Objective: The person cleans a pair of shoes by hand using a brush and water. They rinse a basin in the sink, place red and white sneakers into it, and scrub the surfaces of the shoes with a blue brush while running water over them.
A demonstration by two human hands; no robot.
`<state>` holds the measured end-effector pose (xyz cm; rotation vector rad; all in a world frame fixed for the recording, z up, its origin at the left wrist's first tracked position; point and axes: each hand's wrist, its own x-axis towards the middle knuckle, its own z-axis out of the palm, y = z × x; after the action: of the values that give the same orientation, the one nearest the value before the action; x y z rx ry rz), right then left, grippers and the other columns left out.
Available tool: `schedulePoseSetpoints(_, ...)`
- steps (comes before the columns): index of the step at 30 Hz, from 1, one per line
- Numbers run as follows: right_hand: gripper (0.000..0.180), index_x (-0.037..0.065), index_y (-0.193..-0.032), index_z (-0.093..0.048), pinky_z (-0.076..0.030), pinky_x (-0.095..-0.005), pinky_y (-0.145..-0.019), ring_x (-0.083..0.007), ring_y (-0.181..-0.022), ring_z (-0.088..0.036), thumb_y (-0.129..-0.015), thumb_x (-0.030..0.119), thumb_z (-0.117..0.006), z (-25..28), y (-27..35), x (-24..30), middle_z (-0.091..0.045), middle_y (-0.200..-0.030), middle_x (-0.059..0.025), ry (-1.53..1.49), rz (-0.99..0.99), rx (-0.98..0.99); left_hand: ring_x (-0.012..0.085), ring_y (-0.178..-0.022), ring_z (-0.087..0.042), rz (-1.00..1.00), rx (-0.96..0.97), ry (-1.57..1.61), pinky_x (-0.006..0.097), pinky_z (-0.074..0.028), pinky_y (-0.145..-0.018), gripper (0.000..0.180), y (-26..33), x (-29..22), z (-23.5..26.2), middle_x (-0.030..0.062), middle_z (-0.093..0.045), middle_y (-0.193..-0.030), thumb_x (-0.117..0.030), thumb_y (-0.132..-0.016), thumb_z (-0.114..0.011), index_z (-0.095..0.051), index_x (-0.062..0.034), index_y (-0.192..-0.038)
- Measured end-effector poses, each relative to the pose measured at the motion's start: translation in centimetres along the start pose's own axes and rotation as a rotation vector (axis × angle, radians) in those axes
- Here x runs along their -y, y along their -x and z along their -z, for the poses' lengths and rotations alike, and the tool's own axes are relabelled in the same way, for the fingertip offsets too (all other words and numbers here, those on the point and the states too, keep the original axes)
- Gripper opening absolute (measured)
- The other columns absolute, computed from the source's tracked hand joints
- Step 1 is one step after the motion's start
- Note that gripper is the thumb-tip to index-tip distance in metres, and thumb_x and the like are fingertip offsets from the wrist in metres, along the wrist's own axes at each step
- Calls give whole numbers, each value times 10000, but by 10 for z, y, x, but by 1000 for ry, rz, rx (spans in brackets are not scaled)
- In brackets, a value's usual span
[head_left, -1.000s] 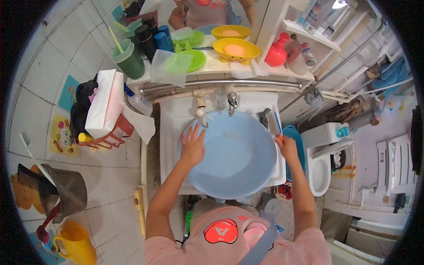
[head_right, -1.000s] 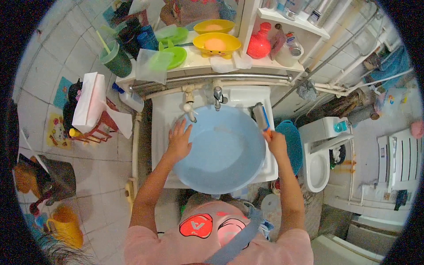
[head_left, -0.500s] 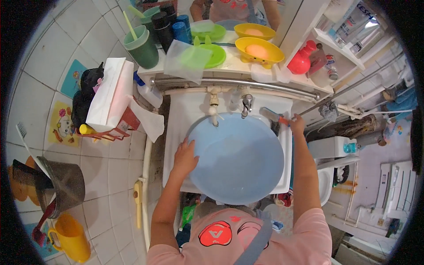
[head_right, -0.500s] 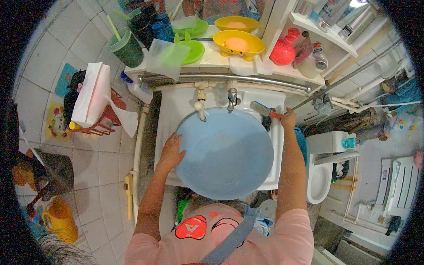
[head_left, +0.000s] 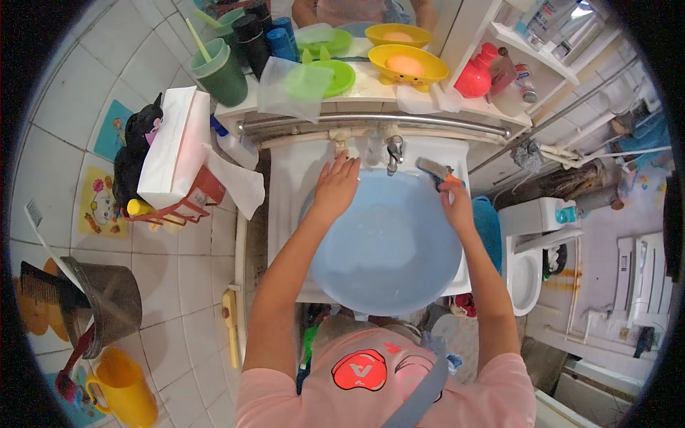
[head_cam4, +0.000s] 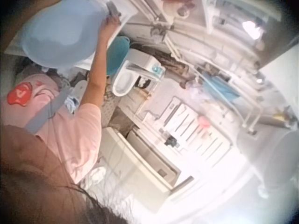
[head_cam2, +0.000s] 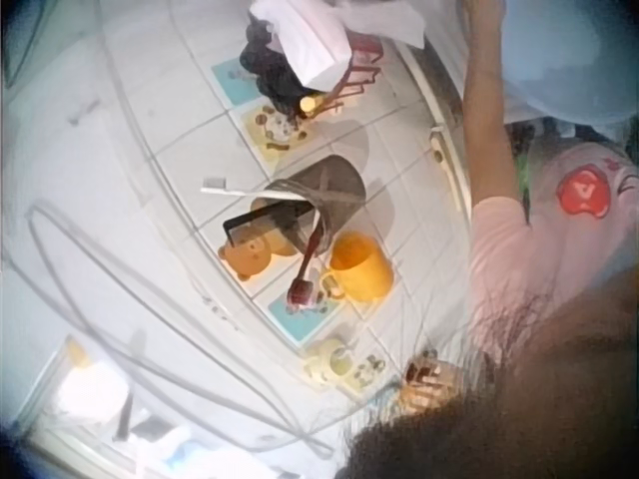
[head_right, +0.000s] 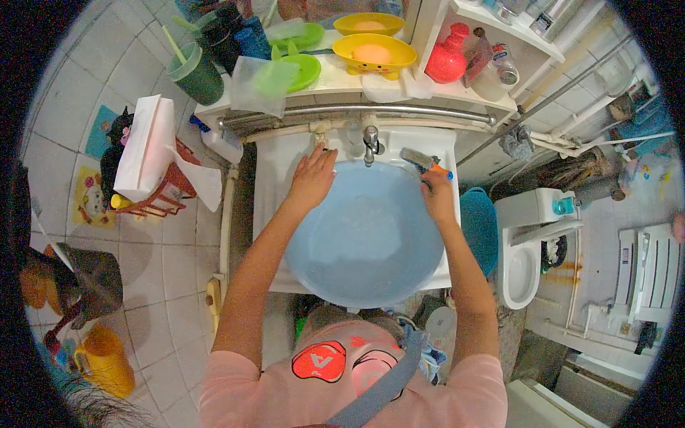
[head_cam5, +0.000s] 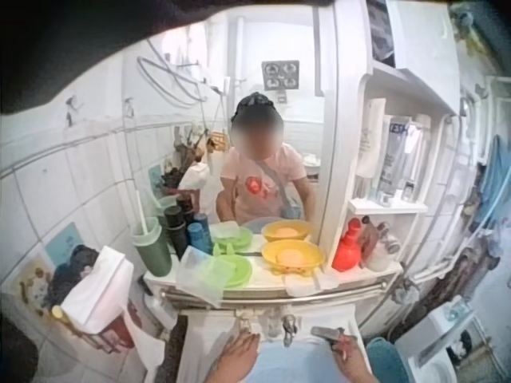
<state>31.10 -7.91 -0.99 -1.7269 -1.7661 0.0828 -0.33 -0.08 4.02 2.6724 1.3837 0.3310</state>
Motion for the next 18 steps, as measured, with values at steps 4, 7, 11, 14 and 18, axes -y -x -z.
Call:
schedulePoseSetpoints(4, 198, 31, -1037, -607, -503, -271, -718, -188, -812, -618, -854, 97, -571, -40, 12, 29, -606, -1028, -103, -720, -482, 543, 270, -1309, -279, -2, -15, 129, 405, -279, -1048, 495, -4, -1, -4, 94, -359, -1381, -127, -830, -558, -395, -59, -1292)
schedulePoseSetpoints(7, 224, 5, -1079, -581, -507, -289, -754, -176, -808, -606, -894, 117, -520, -66, 8, 79, -615, -1001, -88, -1074, -739, 669, 305, -1302, -282, 1, -102, 303, 382, -294, -1041, 482, 15, 8, -4, 126, -371, -1366, -79, -819, -551, -405, -37, -1277)
schedulePoseSetpoints(11, 245, -2, -1105, -534, -514, -303, -777, -183, -832, -604, -928, 145, -450, -124, -7, 108, -613, -981, -98, -1437, -1061, 620, 348, -1267, -316, 208, -241, 667, 393, -324, -1013, 487, 38, 15, -10, 183, -378, -1341, -42, -796, -548, -405, 3, -1260)
schedulePoseSetpoints(14, 267, -20, -1082, -518, -513, -321, -797, -209, -863, -608, -949, 179, -400, -166, -15, 103, -606, -994, -116, -1659, -1194, 436, 340, -1258, -334, 275, -154, 476, 410, -342, -999, 552, 53, 33, -28, 213, -384, -1331, -83, -784, -561, -365, -2, -1293)
schedulePoseSetpoints(18, 341, -45, -1034, -516, -516, -368, -780, -238, -822, -600, -962, 254, -368, -177, -16, 148, -598, -970, -136, -1847, -1248, 480, 375, -1122, -465, 588, 83, 487, 418, -403, -925, 556, 97, 54, -31, 256, -478, -1214, -145, -795, -555, -349, 36, -1279)
